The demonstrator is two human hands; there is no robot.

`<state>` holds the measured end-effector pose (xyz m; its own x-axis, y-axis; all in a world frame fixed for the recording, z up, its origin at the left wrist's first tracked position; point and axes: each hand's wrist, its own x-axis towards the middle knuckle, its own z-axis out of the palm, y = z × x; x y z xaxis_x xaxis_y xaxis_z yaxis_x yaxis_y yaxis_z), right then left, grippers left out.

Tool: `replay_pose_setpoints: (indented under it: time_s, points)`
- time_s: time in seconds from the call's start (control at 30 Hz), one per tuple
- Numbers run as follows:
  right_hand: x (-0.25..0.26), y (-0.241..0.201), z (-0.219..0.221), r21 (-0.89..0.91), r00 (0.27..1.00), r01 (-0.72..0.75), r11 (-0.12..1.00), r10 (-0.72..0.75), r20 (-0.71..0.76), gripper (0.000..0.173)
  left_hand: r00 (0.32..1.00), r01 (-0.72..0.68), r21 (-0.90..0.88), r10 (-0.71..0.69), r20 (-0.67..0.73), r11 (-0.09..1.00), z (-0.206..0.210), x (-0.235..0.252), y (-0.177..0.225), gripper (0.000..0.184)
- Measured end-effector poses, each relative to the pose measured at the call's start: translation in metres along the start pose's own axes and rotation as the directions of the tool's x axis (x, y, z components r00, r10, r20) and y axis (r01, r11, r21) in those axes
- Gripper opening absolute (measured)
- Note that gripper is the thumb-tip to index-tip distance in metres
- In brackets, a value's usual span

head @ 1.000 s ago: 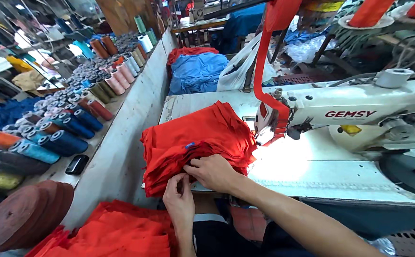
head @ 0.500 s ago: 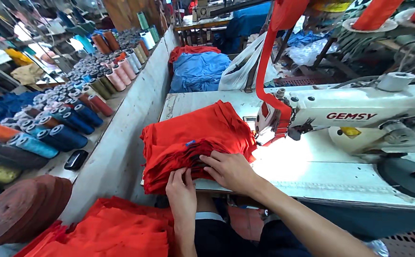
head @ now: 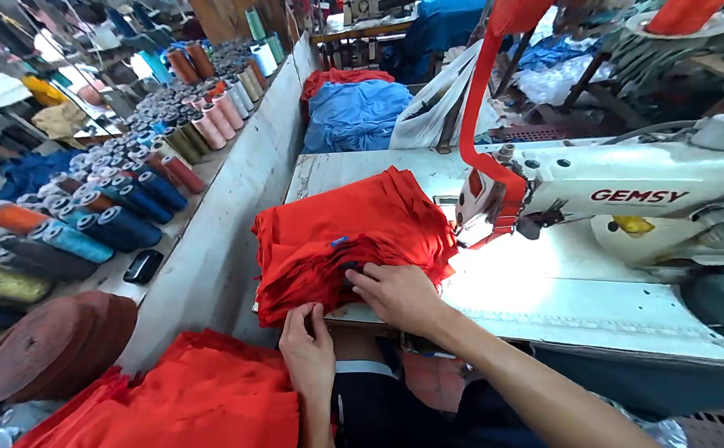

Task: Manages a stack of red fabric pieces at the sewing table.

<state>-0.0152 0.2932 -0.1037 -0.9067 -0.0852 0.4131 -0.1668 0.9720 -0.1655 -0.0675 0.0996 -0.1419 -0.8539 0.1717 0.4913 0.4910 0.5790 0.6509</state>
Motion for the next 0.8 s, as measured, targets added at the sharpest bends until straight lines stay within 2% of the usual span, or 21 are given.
replay_pose_setpoints:
  time_s: [0.13, 0.27, 0.4, 0.57, 0.8]
  points:
    - [-0.012, 0.000, -0.005, -0.020, 0.999, -0.035, 0.999, 0.035, 0.021, 0.039, 0.999, 0.031, -0.027, -0.030, 0.009, 0.999, 0.006, -0.010, -0.001, 0.015]
    - [-0.017, -0.001, -0.002, -0.011, 1.000, -0.024, 1.000, 0.024, -0.003, 0.039, 0.998, -0.051, 0.001, 0.051, -0.047, 0.999, 0.020, -0.004, 0.006, 0.028]
    - [-0.019, -0.004, -0.001, -0.024, 1.000, 0.007, 1.000, -0.007, -0.010, 0.038, 0.996, -0.086, 0.079, 0.089, -0.029, 0.993, 0.023, 0.000, 0.000, 0.011]
    - [-0.014, -0.015, 0.005, -0.041, 0.998, 0.064, 0.997, -0.063, 0.009, 0.035, 0.999, -0.045, 0.036, 0.045, -0.002, 0.998, 0.009, -0.009, -0.002, 0.014]
    - [0.004, -0.025, 0.027, -0.053, 0.985, 0.164, 0.985, -0.161, 0.054, 0.031, 0.999, -0.008, -0.022, 0.007, -0.035, 1.000, 0.014, -0.016, -0.008, 0.014]
